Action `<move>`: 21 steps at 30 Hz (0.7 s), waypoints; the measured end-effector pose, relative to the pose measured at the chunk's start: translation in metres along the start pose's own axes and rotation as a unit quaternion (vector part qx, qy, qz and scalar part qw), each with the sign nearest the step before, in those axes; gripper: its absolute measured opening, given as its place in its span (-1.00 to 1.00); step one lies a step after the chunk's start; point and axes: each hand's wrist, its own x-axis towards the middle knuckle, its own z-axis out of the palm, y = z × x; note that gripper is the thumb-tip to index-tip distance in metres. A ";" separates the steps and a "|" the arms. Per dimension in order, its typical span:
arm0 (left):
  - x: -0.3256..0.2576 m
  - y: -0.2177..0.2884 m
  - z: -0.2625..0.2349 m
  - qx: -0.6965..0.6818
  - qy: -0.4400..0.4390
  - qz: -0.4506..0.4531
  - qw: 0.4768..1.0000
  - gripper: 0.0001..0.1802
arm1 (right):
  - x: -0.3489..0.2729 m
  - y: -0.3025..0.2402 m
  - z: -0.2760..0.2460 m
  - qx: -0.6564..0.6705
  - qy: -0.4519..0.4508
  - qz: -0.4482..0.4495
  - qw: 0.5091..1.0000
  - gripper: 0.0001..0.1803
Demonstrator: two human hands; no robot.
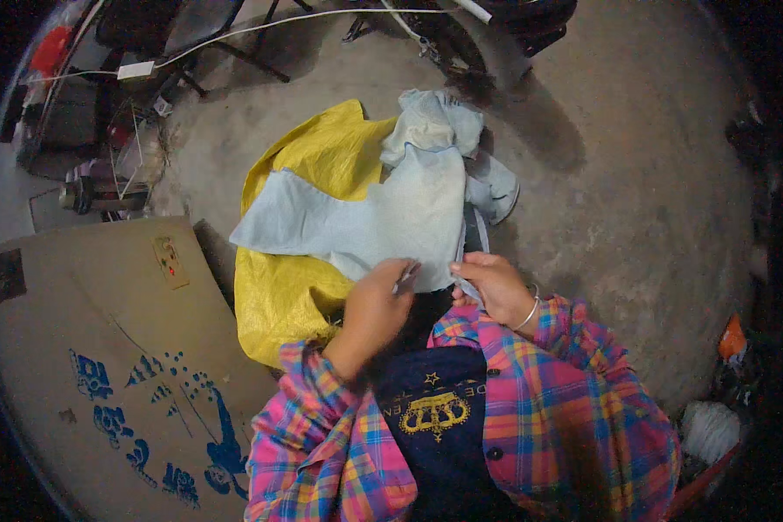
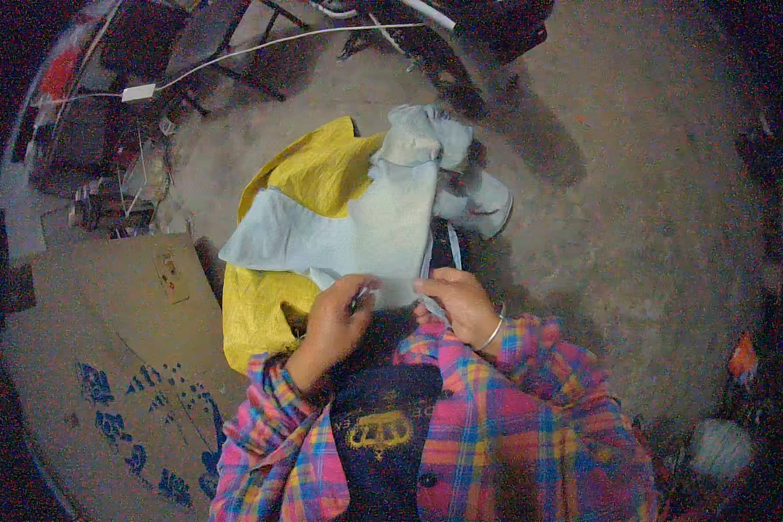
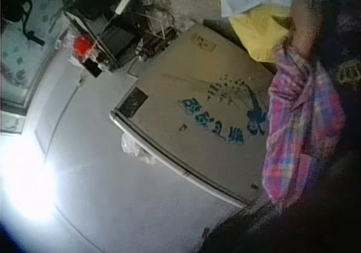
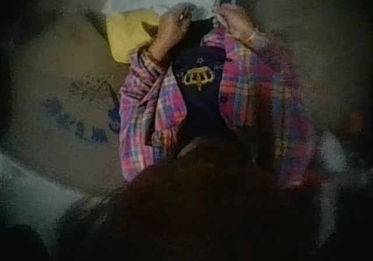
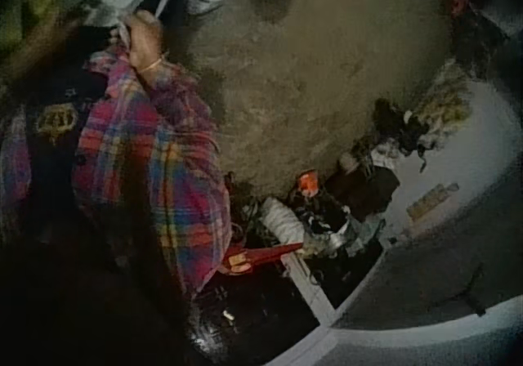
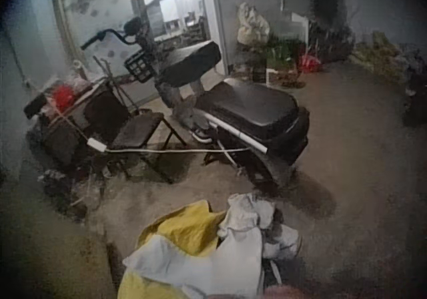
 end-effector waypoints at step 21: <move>-0.004 -0.027 0.029 0.085 -0.011 -0.010 0.996 -0.83 | -0.020 0.001 -0.015 0.098 0.086 -0.117 0.985 -0.90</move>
